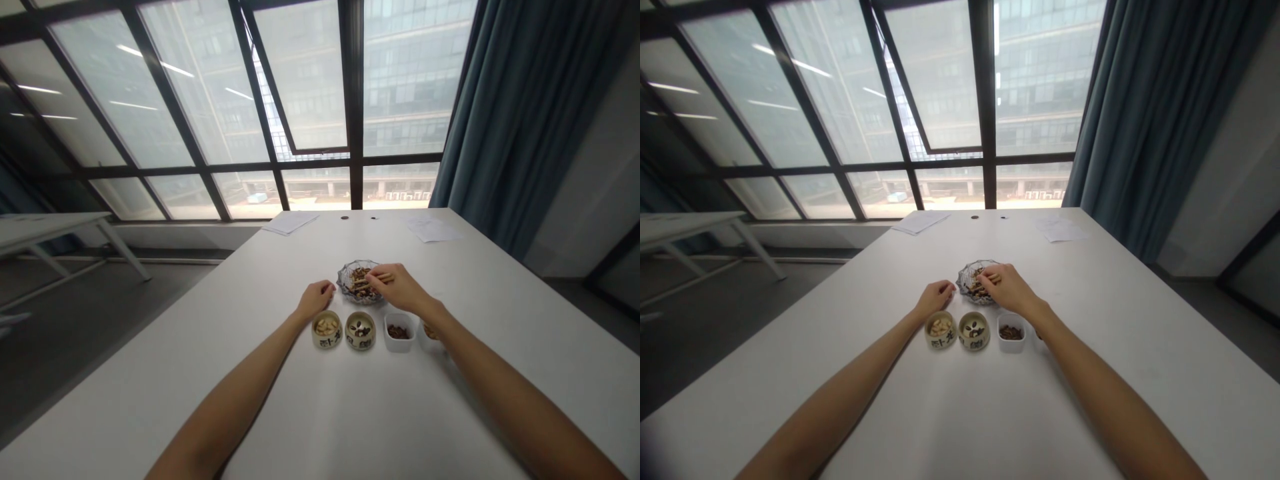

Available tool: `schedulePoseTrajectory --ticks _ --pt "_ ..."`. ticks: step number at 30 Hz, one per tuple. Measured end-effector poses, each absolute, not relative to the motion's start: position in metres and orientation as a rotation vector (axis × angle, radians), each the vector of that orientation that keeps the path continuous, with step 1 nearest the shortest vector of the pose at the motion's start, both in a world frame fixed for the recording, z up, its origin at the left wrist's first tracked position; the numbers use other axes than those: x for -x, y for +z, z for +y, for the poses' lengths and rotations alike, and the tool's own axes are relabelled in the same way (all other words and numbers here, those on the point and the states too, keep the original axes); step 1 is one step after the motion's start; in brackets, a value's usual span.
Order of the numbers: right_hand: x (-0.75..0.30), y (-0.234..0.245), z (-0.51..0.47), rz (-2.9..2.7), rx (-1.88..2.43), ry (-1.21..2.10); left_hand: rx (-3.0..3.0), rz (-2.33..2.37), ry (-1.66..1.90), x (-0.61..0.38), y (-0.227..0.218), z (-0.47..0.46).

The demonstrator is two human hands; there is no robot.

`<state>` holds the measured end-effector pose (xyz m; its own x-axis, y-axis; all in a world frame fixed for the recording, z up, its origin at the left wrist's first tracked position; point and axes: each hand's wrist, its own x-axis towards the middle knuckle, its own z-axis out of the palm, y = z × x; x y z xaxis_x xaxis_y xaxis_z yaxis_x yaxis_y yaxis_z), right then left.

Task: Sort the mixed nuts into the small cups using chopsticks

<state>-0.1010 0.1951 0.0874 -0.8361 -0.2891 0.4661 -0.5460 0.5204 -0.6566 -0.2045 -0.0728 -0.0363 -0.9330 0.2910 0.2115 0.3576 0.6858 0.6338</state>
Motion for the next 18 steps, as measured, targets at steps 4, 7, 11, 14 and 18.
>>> schedulePoseTrajectory --ticks 4,7,11,14,18 --pt "0.104 0.084 0.193 -2.484 -0.683 1.203 0.541 -2.798 -1.093 0.203 -0.035 -0.072" --pt "0.106 0.08 0.193 -2.488 -0.665 1.183 0.538 -2.796 -1.098 0.203 -0.035 -0.072" --pt "0.107 0.078 0.192 -2.482 -0.643 1.201 0.536 -2.795 -1.1 0.203 -0.035 -0.072" --pt "0.106 0.077 0.191 -2.483 -0.627 1.219 0.537 -2.798 -1.095 0.202 -0.034 -0.071" --pt "0.108 0.074 0.192 -2.486 -0.601 1.269 0.534 -2.8 -1.09 0.202 -0.033 -0.071"
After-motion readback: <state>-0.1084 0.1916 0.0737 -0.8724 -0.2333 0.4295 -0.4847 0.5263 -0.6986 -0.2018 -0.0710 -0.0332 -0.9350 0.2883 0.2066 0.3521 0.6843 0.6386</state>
